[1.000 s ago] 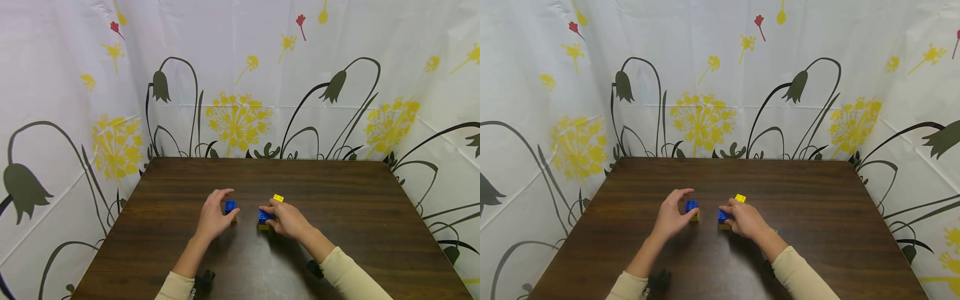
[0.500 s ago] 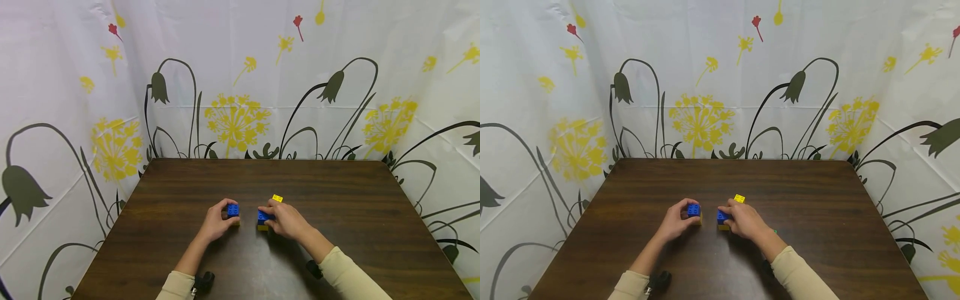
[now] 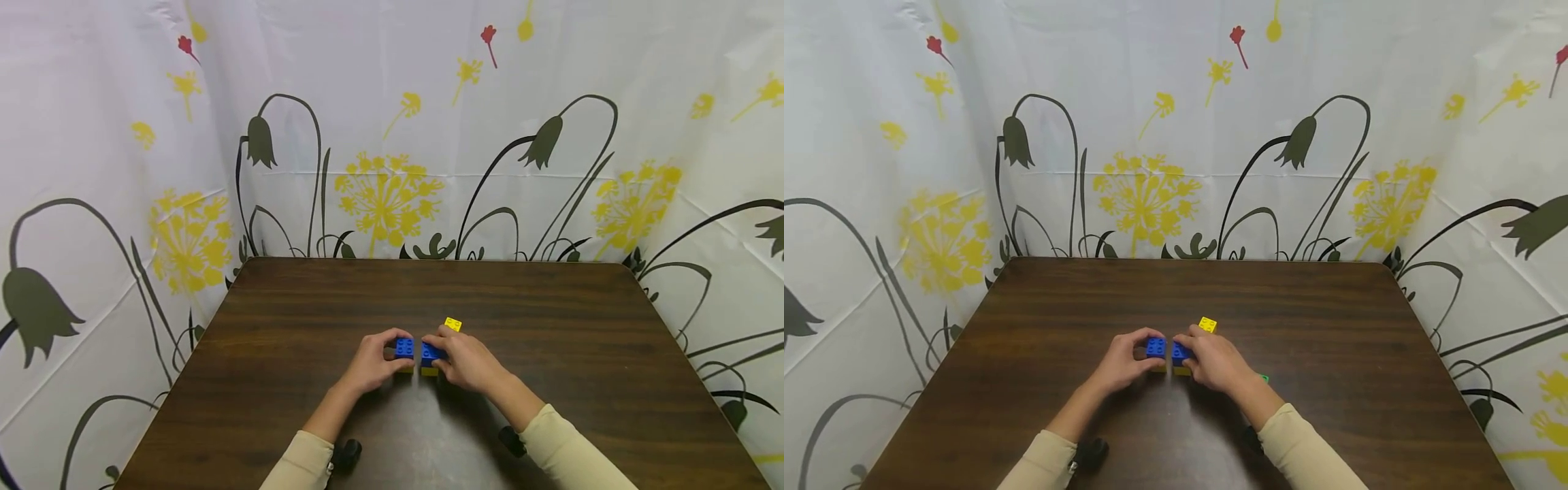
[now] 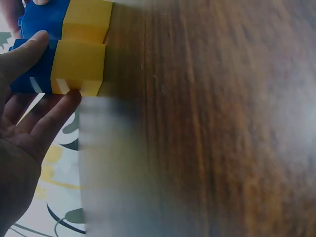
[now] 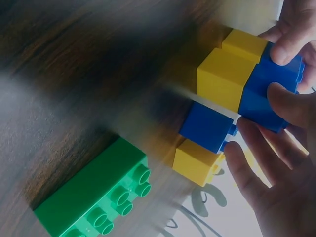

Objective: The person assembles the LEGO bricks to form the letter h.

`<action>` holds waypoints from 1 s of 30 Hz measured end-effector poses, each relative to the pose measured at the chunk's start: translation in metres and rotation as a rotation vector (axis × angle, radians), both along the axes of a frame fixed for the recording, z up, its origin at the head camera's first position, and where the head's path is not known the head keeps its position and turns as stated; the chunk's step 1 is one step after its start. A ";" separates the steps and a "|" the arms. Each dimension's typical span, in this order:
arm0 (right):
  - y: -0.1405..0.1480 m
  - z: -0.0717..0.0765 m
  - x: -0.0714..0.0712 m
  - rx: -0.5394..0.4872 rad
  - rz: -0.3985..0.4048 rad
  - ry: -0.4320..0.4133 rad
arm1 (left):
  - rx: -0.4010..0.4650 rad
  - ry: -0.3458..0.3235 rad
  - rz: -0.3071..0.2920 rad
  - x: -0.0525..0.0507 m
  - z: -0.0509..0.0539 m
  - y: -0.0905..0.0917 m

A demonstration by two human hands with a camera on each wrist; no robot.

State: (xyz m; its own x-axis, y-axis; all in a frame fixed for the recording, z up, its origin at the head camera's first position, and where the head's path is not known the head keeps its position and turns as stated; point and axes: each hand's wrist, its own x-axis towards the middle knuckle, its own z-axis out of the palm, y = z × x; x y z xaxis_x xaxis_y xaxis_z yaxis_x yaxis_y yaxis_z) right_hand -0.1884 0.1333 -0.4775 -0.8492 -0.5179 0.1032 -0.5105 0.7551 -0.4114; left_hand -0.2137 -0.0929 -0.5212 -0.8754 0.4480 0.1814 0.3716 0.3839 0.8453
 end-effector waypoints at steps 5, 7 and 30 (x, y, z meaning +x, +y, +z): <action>-0.002 -0.002 0.002 0.016 0.005 0.060 | 0.022 -0.003 -0.012 -0.001 -0.001 0.001; -0.003 -0.003 0.002 0.017 0.005 0.072 | 0.033 0.002 -0.016 -0.001 -0.002 0.001; 0.045 0.017 0.013 -0.028 -0.076 0.009 | 0.035 -0.017 -0.015 -0.003 -0.003 0.000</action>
